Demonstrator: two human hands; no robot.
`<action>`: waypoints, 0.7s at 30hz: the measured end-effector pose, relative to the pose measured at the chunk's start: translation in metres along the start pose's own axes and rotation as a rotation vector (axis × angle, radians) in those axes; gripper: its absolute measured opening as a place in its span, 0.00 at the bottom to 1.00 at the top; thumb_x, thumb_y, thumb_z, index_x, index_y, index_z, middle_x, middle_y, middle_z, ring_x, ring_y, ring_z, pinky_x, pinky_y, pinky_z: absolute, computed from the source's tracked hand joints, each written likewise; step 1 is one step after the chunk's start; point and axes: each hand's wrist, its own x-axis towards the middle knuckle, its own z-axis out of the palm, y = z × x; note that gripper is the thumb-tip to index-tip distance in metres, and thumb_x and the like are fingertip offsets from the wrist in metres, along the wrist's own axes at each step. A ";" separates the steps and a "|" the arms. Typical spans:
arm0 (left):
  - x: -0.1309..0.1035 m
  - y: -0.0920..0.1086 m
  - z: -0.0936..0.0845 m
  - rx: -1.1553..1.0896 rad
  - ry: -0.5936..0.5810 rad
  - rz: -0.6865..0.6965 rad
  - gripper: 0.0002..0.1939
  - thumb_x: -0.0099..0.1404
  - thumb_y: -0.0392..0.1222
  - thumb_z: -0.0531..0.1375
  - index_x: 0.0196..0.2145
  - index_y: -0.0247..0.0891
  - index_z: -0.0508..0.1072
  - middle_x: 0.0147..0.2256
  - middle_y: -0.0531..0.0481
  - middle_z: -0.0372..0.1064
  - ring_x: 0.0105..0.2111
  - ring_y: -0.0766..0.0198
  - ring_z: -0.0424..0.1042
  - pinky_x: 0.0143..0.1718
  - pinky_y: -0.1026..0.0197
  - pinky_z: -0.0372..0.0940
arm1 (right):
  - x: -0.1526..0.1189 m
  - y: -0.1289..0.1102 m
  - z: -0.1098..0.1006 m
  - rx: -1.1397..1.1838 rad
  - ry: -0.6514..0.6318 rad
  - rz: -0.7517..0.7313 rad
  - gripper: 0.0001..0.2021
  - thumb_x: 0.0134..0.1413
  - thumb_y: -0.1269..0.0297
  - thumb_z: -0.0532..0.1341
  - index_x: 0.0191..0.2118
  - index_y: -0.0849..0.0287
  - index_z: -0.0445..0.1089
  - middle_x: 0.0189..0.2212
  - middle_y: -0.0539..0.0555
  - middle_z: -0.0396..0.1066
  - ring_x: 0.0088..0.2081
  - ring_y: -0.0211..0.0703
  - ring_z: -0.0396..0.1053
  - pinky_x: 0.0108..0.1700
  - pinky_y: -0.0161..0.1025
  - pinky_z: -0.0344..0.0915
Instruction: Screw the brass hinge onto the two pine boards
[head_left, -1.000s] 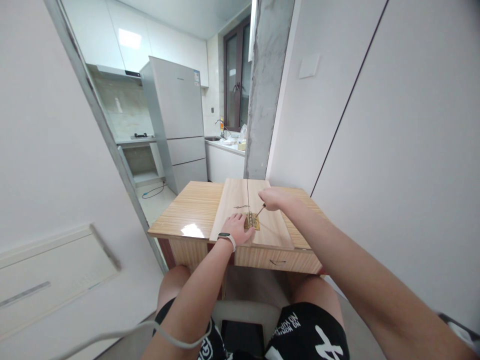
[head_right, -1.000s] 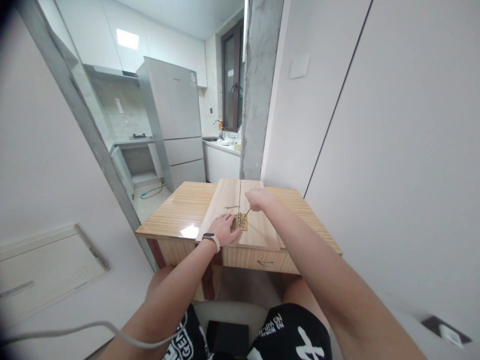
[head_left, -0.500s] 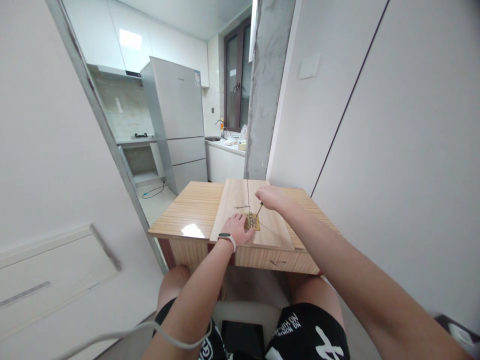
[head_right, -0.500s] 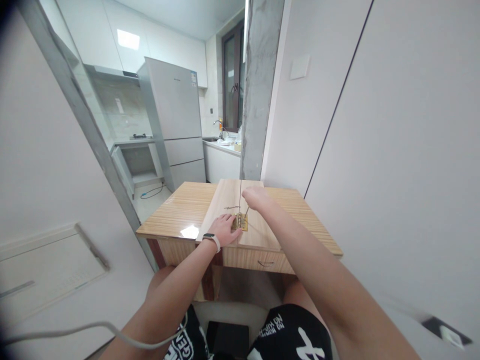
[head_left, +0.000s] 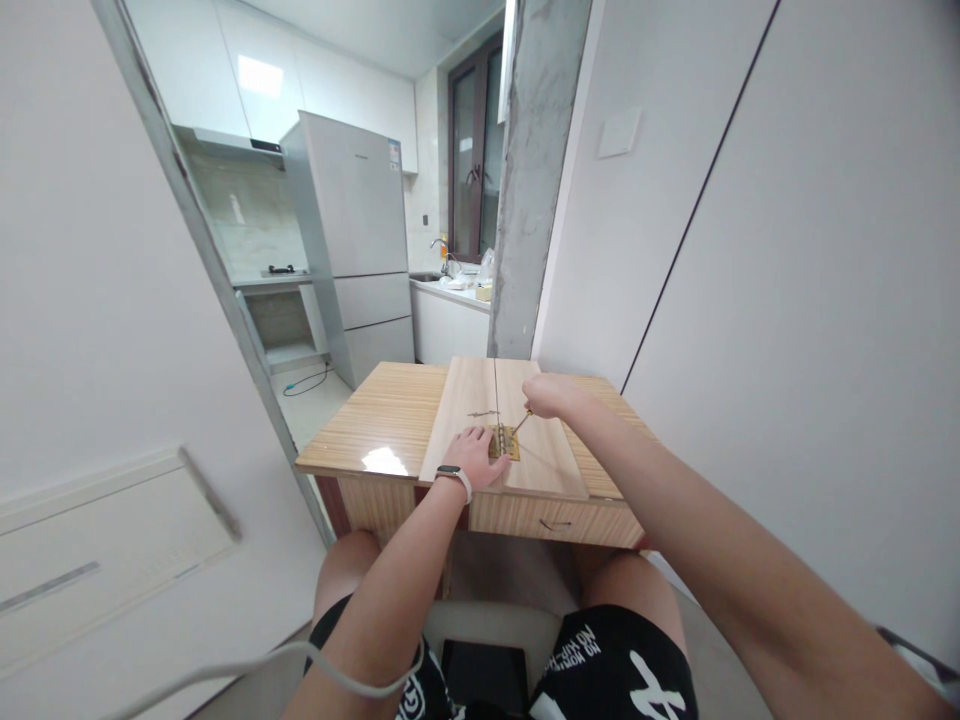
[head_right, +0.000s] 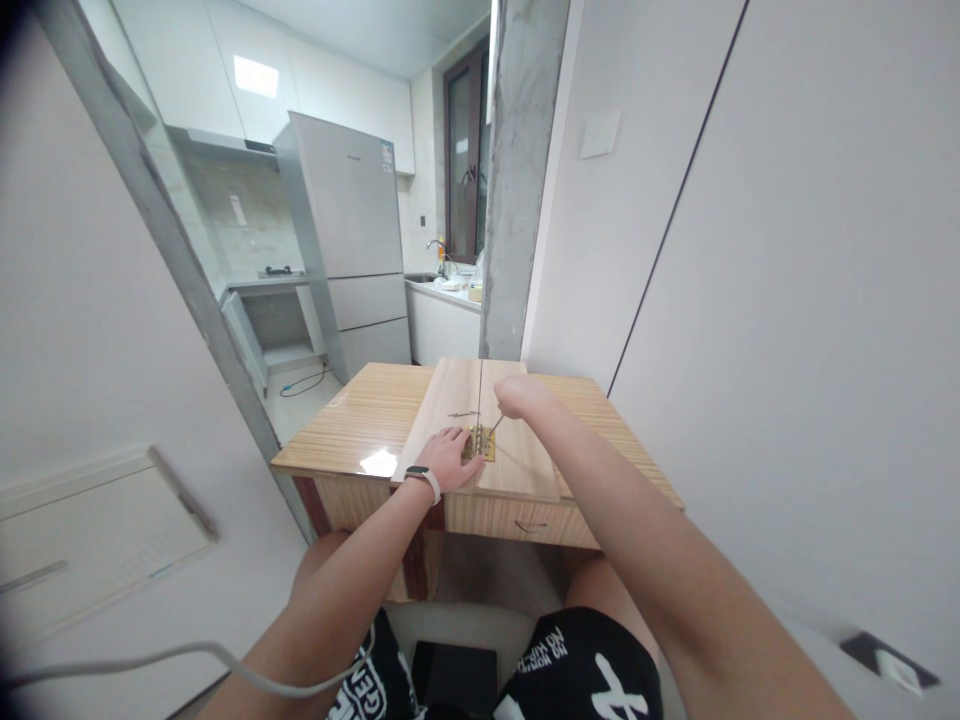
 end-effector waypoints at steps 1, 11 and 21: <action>0.000 0.000 0.000 0.000 0.005 0.001 0.32 0.71 0.64 0.55 0.63 0.41 0.69 0.59 0.38 0.69 0.61 0.44 0.64 0.62 0.44 0.59 | -0.001 0.001 0.000 0.009 -0.007 -0.007 0.17 0.65 0.60 0.64 0.54 0.63 0.78 0.52 0.70 0.78 0.54 0.60 0.76 0.51 0.46 0.71; 0.001 0.000 0.000 0.006 0.005 0.008 0.30 0.71 0.63 0.55 0.61 0.42 0.69 0.58 0.39 0.69 0.61 0.45 0.64 0.61 0.44 0.61 | -0.012 0.002 -0.001 0.021 0.028 -0.085 0.16 0.55 0.75 0.66 0.50 0.60 0.79 0.51 0.66 0.77 0.52 0.55 0.76 0.50 0.42 0.70; 0.001 -0.003 0.004 0.000 0.034 0.027 0.31 0.71 0.64 0.55 0.62 0.41 0.69 0.58 0.39 0.70 0.60 0.45 0.64 0.61 0.46 0.61 | -0.009 -0.001 -0.003 0.028 0.098 -0.032 0.15 0.59 0.70 0.65 0.50 0.59 0.80 0.49 0.68 0.79 0.55 0.60 0.75 0.52 0.45 0.70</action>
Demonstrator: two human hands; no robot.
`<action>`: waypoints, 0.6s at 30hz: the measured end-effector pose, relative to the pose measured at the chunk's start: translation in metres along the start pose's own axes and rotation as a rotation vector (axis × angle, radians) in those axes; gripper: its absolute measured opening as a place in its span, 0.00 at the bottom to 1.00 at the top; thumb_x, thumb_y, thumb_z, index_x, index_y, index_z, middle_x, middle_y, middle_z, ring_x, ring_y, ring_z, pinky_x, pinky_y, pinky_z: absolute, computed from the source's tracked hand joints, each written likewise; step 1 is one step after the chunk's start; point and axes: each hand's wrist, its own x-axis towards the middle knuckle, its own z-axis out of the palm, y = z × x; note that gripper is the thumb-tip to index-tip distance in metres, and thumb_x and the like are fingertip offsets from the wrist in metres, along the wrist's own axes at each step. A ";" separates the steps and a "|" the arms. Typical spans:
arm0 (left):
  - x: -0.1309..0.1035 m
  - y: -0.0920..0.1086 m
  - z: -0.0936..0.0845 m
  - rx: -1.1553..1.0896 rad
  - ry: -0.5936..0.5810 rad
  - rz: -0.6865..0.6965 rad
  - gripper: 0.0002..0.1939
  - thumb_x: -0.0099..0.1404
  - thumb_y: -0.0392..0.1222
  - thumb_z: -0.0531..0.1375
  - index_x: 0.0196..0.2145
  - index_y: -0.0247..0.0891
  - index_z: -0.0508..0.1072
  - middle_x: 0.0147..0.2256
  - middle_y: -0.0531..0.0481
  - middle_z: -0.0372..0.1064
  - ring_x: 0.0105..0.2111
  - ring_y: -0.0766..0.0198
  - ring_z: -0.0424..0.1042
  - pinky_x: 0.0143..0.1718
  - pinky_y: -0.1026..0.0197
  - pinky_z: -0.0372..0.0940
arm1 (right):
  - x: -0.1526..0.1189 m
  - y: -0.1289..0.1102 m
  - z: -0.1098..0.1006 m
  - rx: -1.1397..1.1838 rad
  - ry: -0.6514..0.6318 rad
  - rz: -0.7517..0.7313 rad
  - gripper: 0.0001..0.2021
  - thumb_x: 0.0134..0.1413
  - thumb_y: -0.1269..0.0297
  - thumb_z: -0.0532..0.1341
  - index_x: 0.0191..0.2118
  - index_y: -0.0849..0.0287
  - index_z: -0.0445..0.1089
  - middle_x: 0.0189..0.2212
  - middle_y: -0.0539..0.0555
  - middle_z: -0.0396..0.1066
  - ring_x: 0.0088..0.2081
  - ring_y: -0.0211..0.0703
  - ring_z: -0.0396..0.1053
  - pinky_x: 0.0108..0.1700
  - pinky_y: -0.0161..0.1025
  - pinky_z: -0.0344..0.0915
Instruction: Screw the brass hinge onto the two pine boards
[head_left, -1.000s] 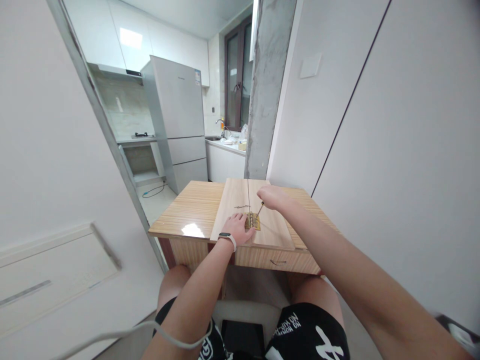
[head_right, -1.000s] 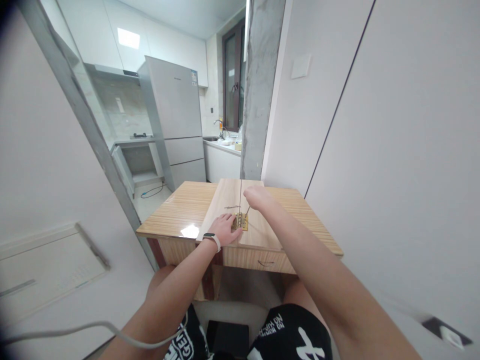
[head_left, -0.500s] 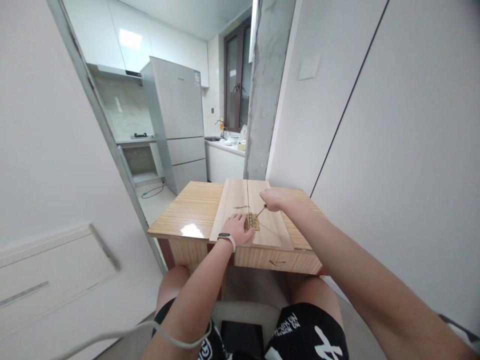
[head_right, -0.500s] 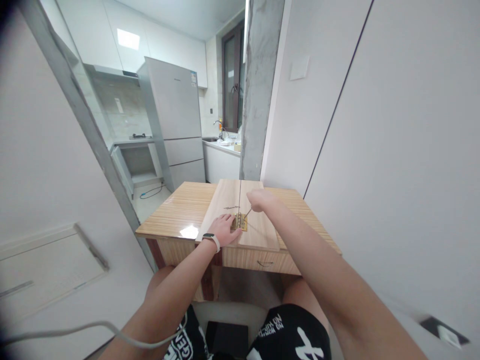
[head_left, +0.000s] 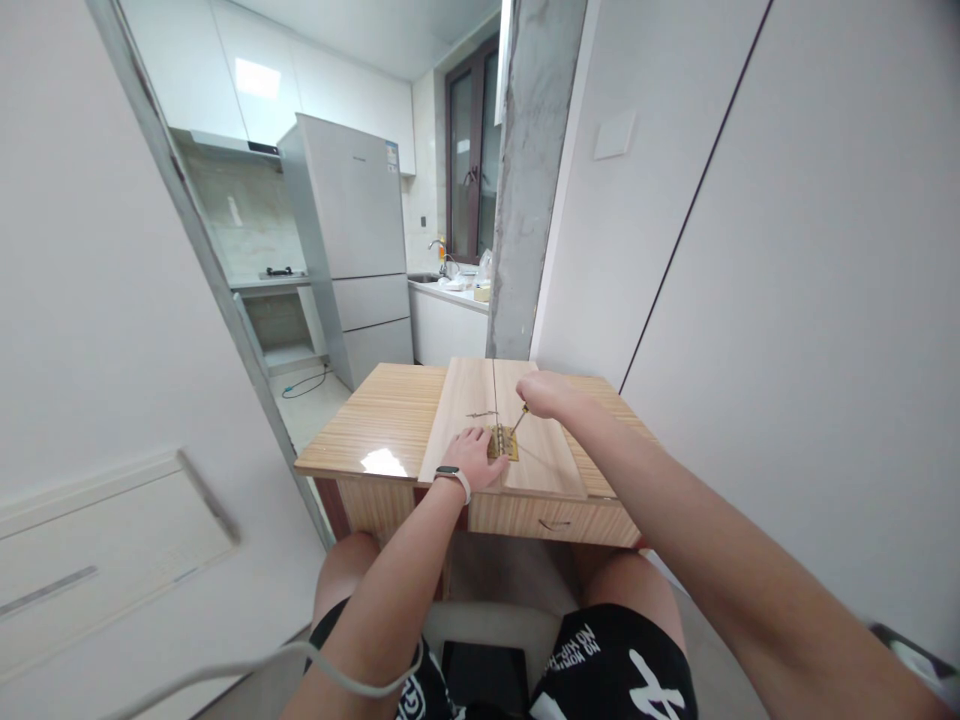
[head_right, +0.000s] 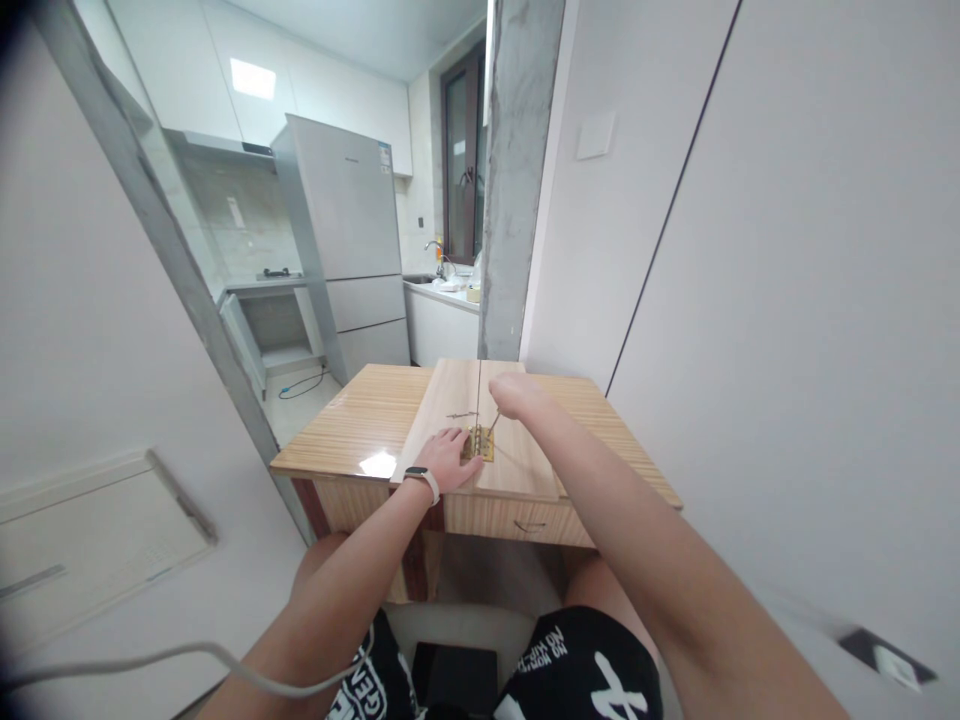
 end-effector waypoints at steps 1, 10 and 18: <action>0.000 0.000 0.000 0.002 0.003 0.000 0.31 0.71 0.64 0.55 0.62 0.41 0.69 0.58 0.39 0.70 0.60 0.46 0.64 0.61 0.46 0.61 | 0.001 0.000 0.001 -0.002 -0.004 0.009 0.15 0.60 0.68 0.65 0.51 0.60 0.80 0.49 0.69 0.79 0.55 0.61 0.75 0.52 0.46 0.70; -0.001 0.000 0.000 -0.006 0.002 0.002 0.32 0.71 0.64 0.55 0.62 0.41 0.69 0.57 0.39 0.70 0.60 0.45 0.65 0.61 0.45 0.61 | -0.001 -0.001 -0.001 -0.033 -0.056 -0.053 0.16 0.60 0.69 0.66 0.54 0.61 0.77 0.53 0.68 0.75 0.52 0.55 0.76 0.48 0.41 0.70; 0.000 0.000 0.000 0.002 0.011 0.003 0.32 0.70 0.65 0.55 0.61 0.40 0.70 0.57 0.39 0.71 0.59 0.45 0.66 0.61 0.46 0.62 | -0.002 -0.008 -0.005 -0.069 0.008 -0.124 0.15 0.59 0.76 0.64 0.51 0.63 0.77 0.53 0.66 0.75 0.51 0.51 0.76 0.47 0.37 0.68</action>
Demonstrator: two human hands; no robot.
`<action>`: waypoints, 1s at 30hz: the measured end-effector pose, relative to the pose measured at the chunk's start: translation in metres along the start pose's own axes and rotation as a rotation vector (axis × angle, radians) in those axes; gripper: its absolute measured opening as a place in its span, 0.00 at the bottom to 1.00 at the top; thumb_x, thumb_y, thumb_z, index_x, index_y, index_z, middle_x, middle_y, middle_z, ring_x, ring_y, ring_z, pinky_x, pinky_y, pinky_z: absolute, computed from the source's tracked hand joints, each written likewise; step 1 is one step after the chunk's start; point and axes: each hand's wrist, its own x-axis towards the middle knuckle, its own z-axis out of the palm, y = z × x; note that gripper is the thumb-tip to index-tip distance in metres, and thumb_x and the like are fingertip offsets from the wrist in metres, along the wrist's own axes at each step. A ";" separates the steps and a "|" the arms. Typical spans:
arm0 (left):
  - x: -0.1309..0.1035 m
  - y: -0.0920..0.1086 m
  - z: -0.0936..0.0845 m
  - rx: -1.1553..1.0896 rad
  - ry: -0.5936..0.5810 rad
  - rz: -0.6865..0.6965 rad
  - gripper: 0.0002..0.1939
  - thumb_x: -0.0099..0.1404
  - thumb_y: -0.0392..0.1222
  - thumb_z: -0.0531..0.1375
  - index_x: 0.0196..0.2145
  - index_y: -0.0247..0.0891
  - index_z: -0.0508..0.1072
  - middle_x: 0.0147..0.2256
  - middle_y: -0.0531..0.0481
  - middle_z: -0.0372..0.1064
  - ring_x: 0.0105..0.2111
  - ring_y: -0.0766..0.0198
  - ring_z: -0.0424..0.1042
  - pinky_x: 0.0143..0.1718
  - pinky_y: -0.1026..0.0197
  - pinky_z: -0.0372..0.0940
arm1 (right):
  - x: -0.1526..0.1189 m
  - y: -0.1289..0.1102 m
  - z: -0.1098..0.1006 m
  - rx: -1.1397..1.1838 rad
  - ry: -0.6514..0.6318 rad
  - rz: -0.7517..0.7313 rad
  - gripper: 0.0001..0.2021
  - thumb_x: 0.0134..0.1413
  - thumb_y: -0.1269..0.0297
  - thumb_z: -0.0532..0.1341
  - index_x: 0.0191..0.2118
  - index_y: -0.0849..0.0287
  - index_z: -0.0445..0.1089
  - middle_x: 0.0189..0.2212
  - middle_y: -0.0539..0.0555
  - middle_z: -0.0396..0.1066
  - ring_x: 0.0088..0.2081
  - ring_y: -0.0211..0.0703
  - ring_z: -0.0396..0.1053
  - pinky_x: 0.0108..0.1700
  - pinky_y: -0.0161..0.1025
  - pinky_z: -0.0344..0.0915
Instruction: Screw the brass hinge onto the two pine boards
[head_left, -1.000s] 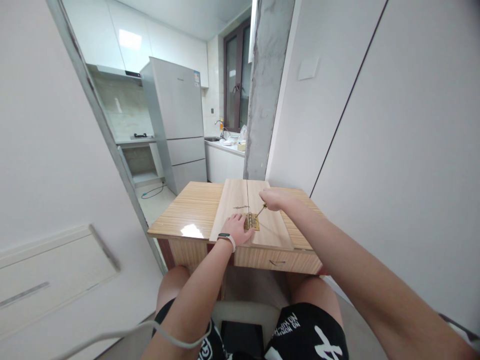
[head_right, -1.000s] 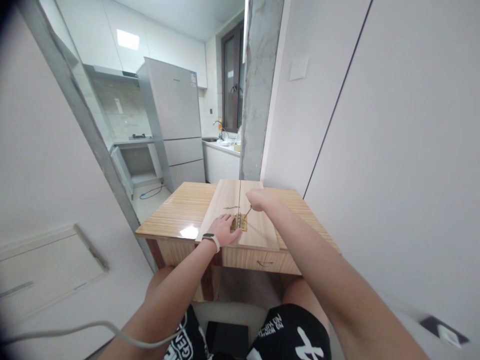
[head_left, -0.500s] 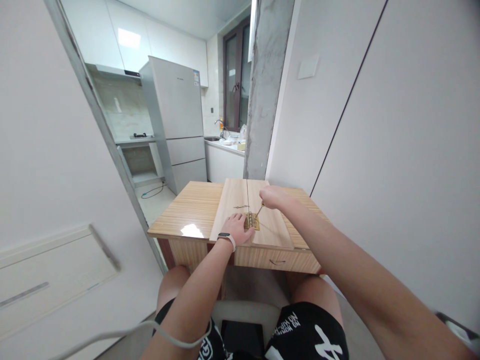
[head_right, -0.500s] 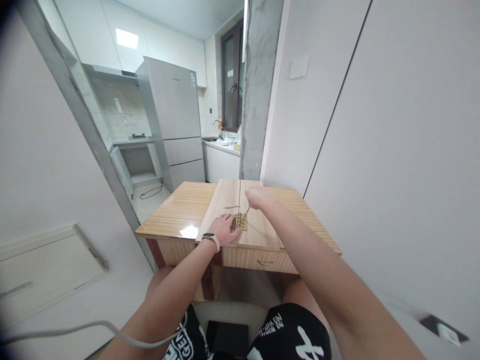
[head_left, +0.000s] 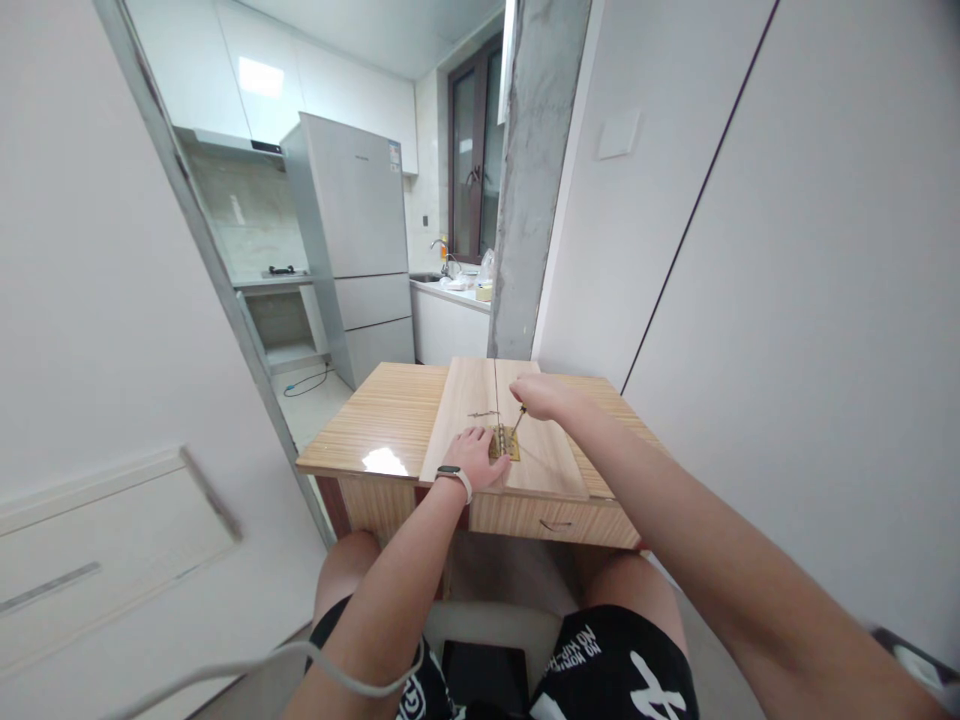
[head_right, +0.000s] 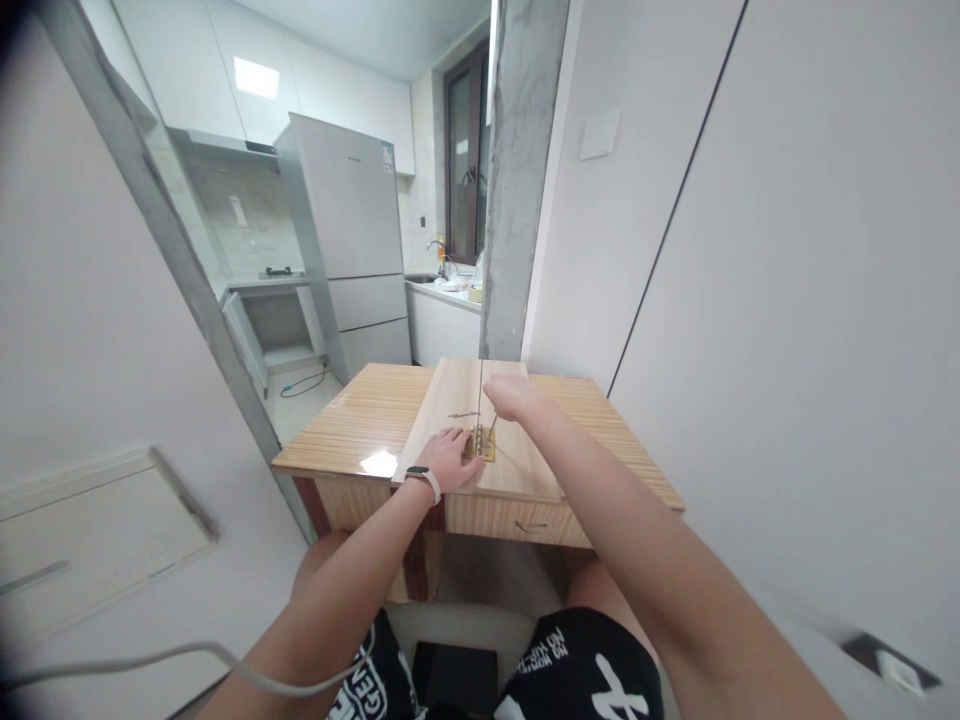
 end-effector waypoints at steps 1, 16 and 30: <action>0.000 0.000 0.000 -0.001 0.000 0.002 0.32 0.70 0.65 0.55 0.61 0.40 0.70 0.57 0.39 0.71 0.60 0.45 0.66 0.61 0.46 0.62 | 0.001 -0.001 -0.001 -0.003 0.007 0.000 0.14 0.59 0.76 0.64 0.50 0.63 0.78 0.53 0.66 0.76 0.51 0.51 0.76 0.47 0.37 0.68; -0.001 -0.001 0.000 0.001 -0.008 -0.003 0.33 0.71 0.65 0.54 0.62 0.39 0.69 0.57 0.38 0.70 0.60 0.45 0.65 0.60 0.46 0.61 | 0.013 0.001 0.004 0.039 -0.042 0.093 0.14 0.65 0.64 0.64 0.51 0.63 0.80 0.49 0.67 0.79 0.51 0.55 0.77 0.49 0.41 0.69; -0.001 -0.001 0.001 0.003 -0.006 -0.001 0.32 0.71 0.64 0.55 0.62 0.40 0.69 0.57 0.38 0.70 0.60 0.45 0.65 0.61 0.45 0.60 | -0.004 -0.006 -0.012 0.071 -0.106 0.022 0.20 0.56 0.77 0.66 0.55 0.64 0.75 0.54 0.66 0.75 0.48 0.49 0.76 0.42 0.36 0.65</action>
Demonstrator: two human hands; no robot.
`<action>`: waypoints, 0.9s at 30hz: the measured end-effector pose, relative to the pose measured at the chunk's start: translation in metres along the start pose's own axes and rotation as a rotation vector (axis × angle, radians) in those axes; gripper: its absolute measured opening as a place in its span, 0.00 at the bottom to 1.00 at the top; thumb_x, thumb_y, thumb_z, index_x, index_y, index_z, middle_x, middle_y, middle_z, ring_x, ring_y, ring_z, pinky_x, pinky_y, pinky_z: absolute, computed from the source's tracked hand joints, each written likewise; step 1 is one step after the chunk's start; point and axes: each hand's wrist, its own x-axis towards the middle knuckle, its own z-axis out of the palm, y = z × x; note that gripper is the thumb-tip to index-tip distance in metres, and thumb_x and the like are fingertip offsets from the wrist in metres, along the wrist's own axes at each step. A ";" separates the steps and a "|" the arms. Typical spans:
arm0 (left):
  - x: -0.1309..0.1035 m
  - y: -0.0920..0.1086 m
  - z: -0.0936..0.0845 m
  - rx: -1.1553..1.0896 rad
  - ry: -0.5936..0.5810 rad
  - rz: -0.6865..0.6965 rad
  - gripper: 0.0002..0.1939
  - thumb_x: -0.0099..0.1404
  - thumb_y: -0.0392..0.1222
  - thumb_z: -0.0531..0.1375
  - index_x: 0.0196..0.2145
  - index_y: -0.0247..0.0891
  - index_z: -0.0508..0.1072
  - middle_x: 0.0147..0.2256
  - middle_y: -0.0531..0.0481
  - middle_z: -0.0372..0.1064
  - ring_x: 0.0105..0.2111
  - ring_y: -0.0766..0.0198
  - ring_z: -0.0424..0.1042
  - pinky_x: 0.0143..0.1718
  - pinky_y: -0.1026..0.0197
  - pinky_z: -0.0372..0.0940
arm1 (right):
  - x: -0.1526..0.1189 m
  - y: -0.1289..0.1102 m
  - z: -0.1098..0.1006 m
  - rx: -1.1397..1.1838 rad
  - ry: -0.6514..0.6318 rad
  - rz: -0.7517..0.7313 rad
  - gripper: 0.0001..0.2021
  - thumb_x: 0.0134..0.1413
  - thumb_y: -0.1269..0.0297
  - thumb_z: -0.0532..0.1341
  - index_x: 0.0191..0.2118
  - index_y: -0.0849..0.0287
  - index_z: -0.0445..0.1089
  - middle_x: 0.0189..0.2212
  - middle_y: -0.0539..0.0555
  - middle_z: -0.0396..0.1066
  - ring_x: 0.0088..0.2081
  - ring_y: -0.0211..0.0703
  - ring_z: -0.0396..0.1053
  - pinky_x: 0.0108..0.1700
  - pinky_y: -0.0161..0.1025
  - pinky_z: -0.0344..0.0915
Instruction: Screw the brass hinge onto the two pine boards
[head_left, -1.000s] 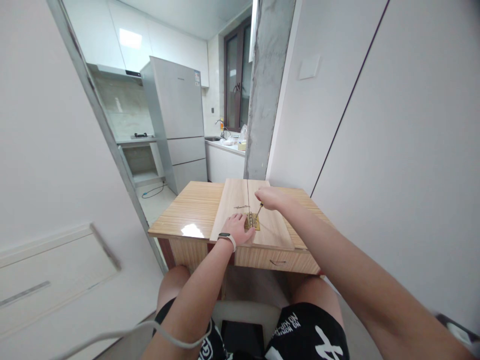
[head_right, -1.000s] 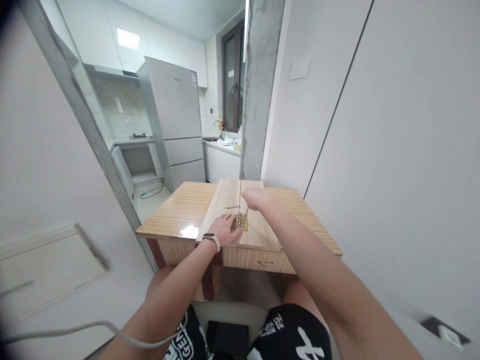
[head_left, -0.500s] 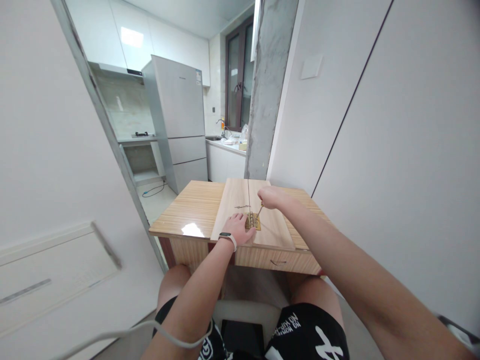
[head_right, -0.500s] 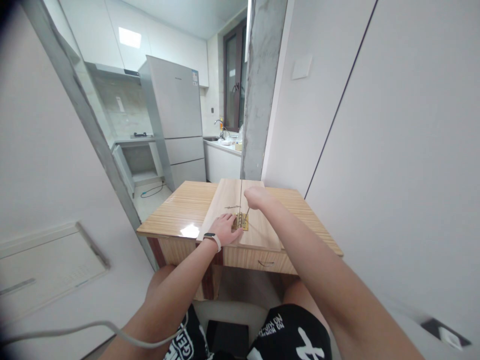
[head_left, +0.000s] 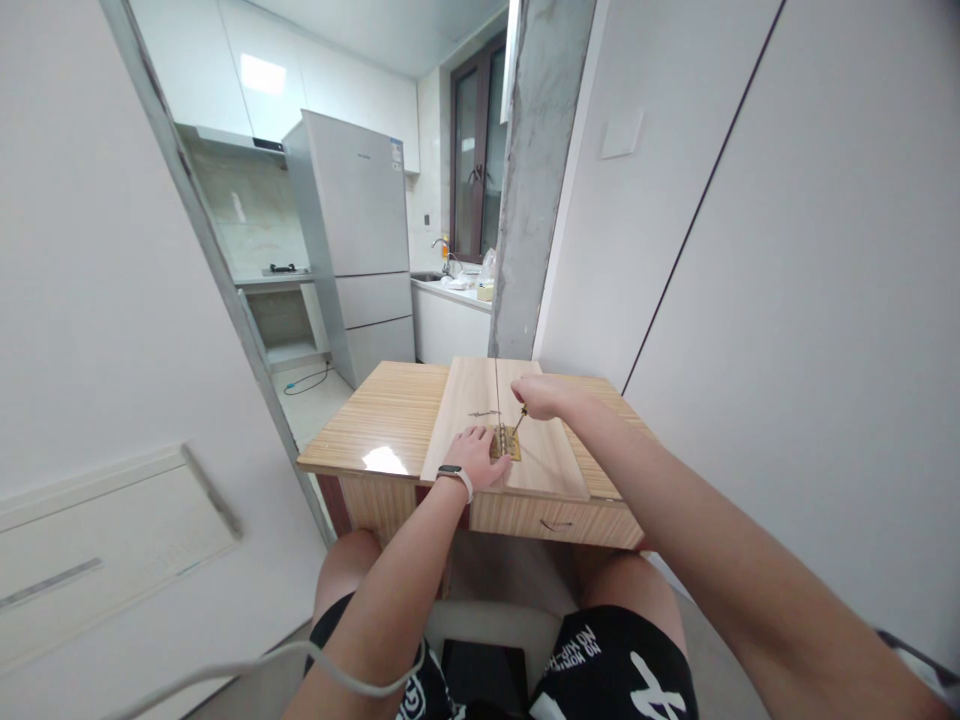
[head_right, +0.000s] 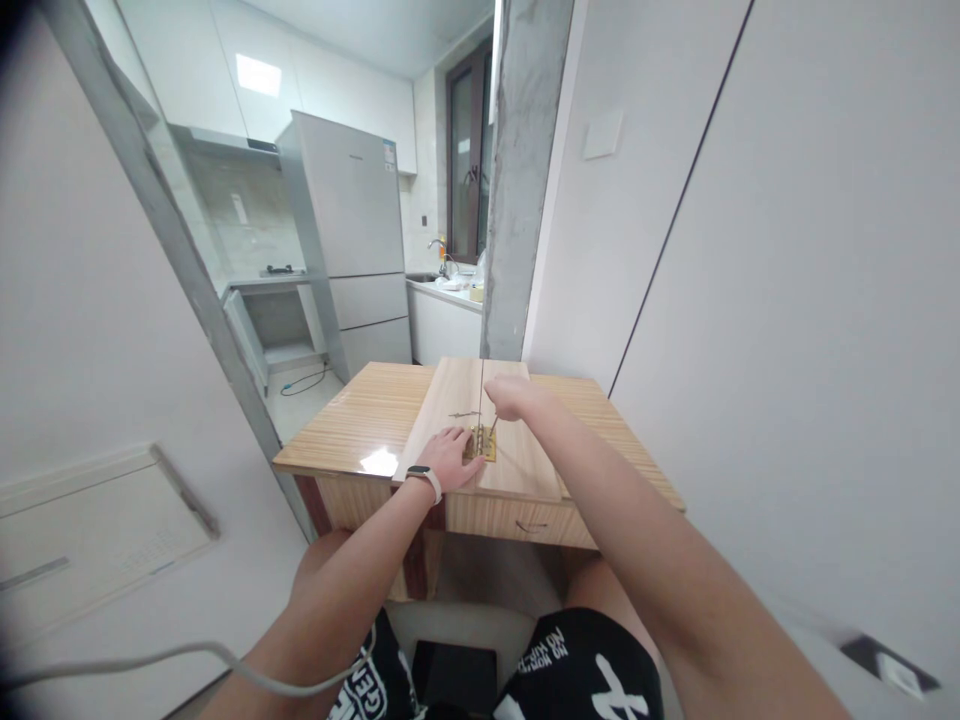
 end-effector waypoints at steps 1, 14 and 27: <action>0.000 0.000 0.000 -0.001 0.002 0.000 0.32 0.71 0.64 0.55 0.62 0.40 0.69 0.57 0.38 0.70 0.60 0.45 0.65 0.61 0.45 0.60 | 0.000 -0.001 0.000 -0.002 0.001 0.003 0.19 0.56 0.77 0.65 0.54 0.64 0.75 0.54 0.66 0.75 0.48 0.49 0.76 0.41 0.36 0.65; 0.000 0.003 -0.004 0.007 -0.011 -0.014 0.32 0.71 0.64 0.55 0.62 0.41 0.69 0.57 0.39 0.71 0.60 0.45 0.65 0.61 0.45 0.61 | 0.001 0.003 0.003 -0.002 0.093 0.053 0.12 0.60 0.73 0.65 0.48 0.60 0.80 0.49 0.63 0.79 0.48 0.50 0.76 0.44 0.38 0.66; 0.000 0.001 -0.002 -0.006 -0.017 -0.013 0.32 0.70 0.64 0.55 0.62 0.41 0.69 0.58 0.39 0.70 0.61 0.45 0.65 0.63 0.44 0.60 | 0.004 0.008 0.013 0.010 0.047 0.046 0.16 0.62 0.70 0.64 0.55 0.61 0.75 0.55 0.68 0.73 0.50 0.54 0.75 0.48 0.42 0.68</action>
